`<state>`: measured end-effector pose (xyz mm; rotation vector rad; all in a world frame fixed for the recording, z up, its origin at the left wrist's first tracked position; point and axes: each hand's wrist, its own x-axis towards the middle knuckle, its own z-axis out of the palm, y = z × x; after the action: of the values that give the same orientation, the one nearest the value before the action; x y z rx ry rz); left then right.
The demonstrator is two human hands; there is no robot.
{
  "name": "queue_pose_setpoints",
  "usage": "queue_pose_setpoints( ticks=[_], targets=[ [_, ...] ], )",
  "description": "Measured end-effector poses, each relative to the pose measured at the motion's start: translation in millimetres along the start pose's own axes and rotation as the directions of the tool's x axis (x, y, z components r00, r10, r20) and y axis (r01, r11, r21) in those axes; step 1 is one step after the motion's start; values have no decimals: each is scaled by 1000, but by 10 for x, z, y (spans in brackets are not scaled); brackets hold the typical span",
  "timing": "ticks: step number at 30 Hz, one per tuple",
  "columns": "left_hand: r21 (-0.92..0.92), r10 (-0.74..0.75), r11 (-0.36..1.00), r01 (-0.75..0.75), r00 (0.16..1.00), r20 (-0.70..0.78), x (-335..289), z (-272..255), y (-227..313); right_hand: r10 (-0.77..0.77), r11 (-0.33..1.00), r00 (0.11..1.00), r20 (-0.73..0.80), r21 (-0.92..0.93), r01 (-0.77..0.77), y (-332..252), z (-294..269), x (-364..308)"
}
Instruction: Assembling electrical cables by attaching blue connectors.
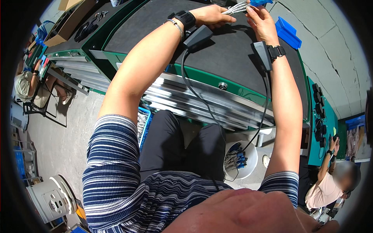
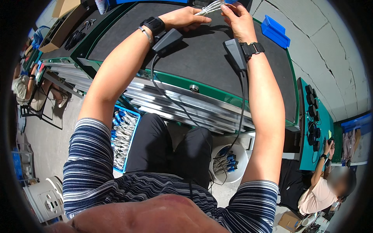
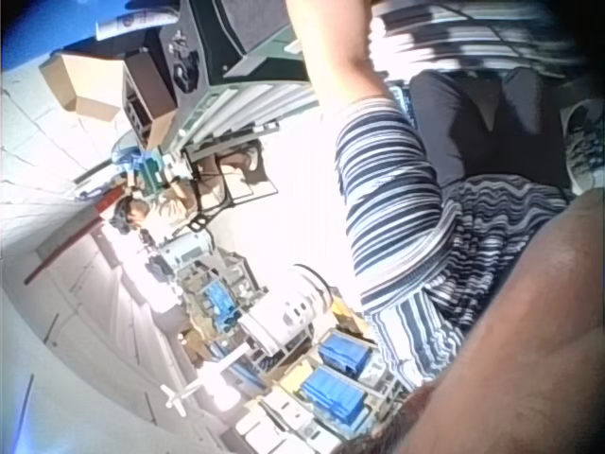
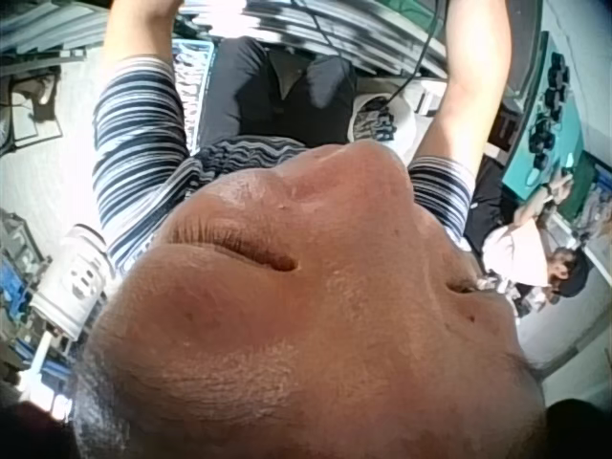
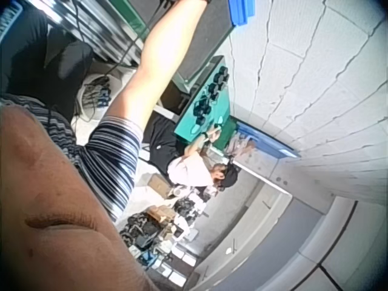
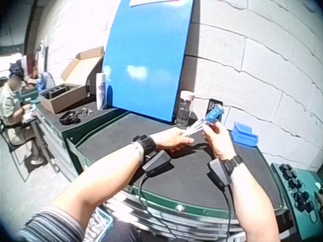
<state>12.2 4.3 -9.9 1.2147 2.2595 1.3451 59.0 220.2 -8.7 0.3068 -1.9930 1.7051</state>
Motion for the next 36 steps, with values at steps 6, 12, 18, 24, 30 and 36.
queue_pose_setpoints(
  ticks=[6,12,18,24,30,36],
  targets=[
    [4,15,1000,-15,998,55,48,-30,-76,9,1000,998,65,-9,-8,-225,119,-77],
    [32,3,999,-5,998,63,8,-21,-17,3,1000,999,32,-30,-2,-327,195,-136],
    [-95,39,995,-23,984,173,9,-12,22,-10,999,999,44,-38,12,-220,83,-51],
    [-4,68,998,-68,997,48,78,39,-49,114,989,991,71,88,-121,-127,-7,7],
    [230,94,968,-96,995,18,79,29,-42,163,922,978,126,334,-197,-93,113,-42],
    [23,6,1000,-10,983,185,46,-3,9,74,874,964,256,449,-186,-73,112,-24]
  ],
)
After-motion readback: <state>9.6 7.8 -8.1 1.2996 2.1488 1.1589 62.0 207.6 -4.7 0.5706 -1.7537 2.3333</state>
